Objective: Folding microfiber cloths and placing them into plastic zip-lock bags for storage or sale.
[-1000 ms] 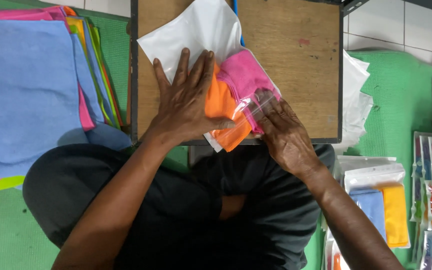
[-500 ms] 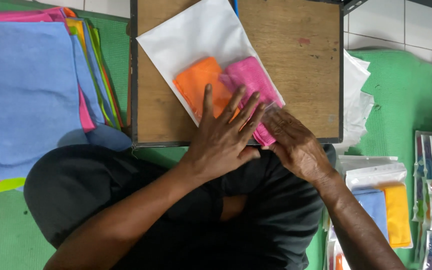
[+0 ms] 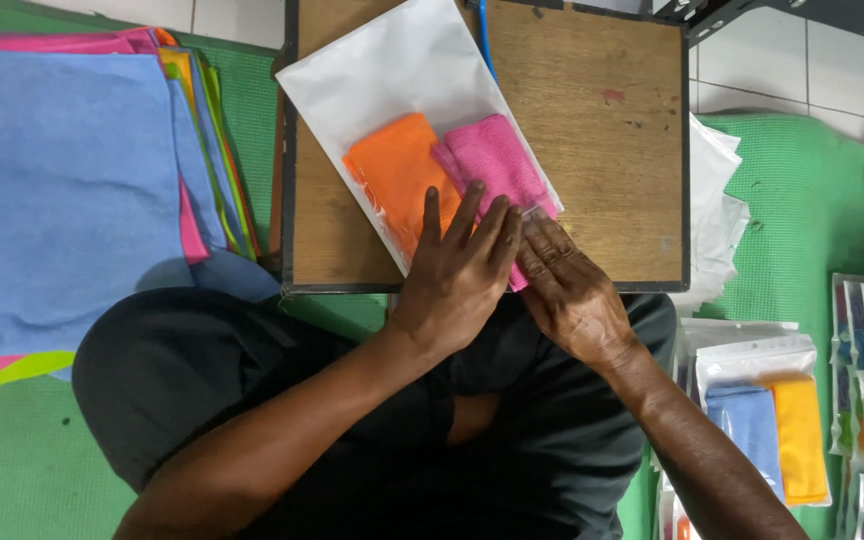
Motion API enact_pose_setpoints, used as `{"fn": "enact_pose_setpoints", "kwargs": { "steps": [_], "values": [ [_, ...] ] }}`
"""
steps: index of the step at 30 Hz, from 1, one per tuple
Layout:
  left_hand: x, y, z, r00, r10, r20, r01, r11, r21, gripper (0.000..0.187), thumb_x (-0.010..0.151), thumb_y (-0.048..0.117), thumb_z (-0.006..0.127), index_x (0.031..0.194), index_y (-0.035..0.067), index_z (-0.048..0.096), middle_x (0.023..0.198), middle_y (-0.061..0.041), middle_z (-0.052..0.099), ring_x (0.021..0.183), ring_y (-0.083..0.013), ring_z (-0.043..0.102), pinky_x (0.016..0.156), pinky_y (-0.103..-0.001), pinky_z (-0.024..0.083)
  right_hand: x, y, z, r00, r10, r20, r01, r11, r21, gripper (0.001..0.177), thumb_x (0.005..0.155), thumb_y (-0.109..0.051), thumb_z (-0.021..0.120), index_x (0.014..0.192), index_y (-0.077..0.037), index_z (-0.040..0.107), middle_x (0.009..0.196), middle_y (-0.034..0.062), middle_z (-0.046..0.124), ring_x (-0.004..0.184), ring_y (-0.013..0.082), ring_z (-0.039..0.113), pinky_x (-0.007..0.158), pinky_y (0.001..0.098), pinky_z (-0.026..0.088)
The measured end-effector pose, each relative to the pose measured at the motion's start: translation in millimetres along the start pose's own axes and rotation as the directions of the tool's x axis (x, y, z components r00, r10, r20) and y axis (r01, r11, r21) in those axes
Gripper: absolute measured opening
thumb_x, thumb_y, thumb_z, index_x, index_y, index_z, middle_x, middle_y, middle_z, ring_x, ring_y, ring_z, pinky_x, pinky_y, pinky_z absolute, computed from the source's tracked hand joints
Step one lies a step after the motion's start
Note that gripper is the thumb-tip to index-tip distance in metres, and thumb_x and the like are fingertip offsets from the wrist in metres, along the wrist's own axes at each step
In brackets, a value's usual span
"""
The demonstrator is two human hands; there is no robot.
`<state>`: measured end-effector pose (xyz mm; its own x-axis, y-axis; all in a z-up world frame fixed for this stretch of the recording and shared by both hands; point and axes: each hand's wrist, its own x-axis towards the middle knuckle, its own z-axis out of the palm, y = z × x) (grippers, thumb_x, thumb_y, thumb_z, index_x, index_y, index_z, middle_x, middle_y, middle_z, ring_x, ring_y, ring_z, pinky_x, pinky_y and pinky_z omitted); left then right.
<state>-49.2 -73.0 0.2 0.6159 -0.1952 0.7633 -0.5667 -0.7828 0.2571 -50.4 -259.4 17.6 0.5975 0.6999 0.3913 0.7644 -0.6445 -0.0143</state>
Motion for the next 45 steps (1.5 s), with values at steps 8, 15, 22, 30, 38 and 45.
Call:
{"fn": "enact_pose_setpoints", "kwargs": {
  "steps": [8,15,22,30,38,45],
  "values": [
    [-2,-14,6,0.995,0.057,-0.082,-0.055,0.998,0.030,0.016,0.090,0.001,0.066,0.104,0.000,0.073,0.102,-0.016,0.065,0.104,-0.0408,0.069,0.085,-0.052,0.060,10,-4,-1,0.998,-0.060,-0.002,0.060,0.998,-0.030,0.037,0.100,-0.012,0.057,0.133,0.004,0.066,0.137,0.0275,0.064,0.128,0.0432,0.062,0.105,0.0464,0.054],
    [13,-9,-19,0.990,0.020,-0.138,-0.013,0.999,0.050,0.018,0.100,0.005,0.058,0.100,-0.005,0.073,0.095,-0.012,0.063,0.093,-0.0327,0.067,0.074,-0.037,0.060,14,-12,18,0.990,-0.115,-0.085,0.094,0.970,-0.226,0.029,0.104,-0.007,0.052,0.122,0.005,0.070,0.136,0.0292,0.065,0.126,0.0439,0.063,0.104,0.0449,0.055],
    [12,-9,-15,0.991,0.059,-0.117,-0.028,0.968,0.250,0.024,0.104,0.002,0.049,0.112,-0.005,0.070,0.104,-0.011,0.065,0.100,-0.0302,0.067,0.075,-0.033,0.059,54,-22,13,0.989,-0.121,-0.086,0.095,0.962,-0.256,0.033,0.108,-0.003,0.043,0.126,0.013,0.065,0.140,0.0335,0.059,0.130,0.0446,0.059,0.113,0.0482,0.047],
    [-6,-27,18,0.992,0.008,-0.126,0.011,0.989,0.150,0.023,0.093,0.010,0.062,0.113,0.013,0.074,0.113,-0.011,0.066,0.112,-0.0357,0.067,0.095,-0.047,0.058,51,-11,37,1.000,-0.006,-0.021,0.002,0.986,-0.165,0.043,0.105,-0.016,0.050,0.140,0.008,0.058,0.149,0.0305,0.053,0.141,0.0439,0.049,0.122,0.0466,0.038],
    [-7,-31,-7,0.975,-0.223,-0.003,0.219,0.955,0.202,0.067,0.080,-0.001,0.075,0.144,0.011,0.058,0.142,-0.021,0.058,0.142,-0.0504,0.043,0.108,-0.078,0.032,54,-8,23,0.999,-0.041,-0.007,0.038,0.968,-0.250,0.045,0.105,-0.030,0.059,0.143,-0.007,0.060,0.143,0.0196,0.061,0.131,0.0375,0.061,0.109,0.0396,0.051],
    [1,-31,-22,0.886,-0.390,0.250,0.354,0.918,0.177,0.114,0.051,-0.001,0.096,0.154,0.008,0.047,0.156,-0.022,0.044,0.151,-0.0503,0.020,0.115,-0.077,0.021,74,-21,5,0.993,0.117,-0.005,-0.115,0.964,-0.239,0.034,0.101,-0.039,0.061,0.124,-0.017,0.072,0.109,0.0077,0.068,0.105,0.0314,0.069,0.087,0.0377,0.059]
  ]
}}
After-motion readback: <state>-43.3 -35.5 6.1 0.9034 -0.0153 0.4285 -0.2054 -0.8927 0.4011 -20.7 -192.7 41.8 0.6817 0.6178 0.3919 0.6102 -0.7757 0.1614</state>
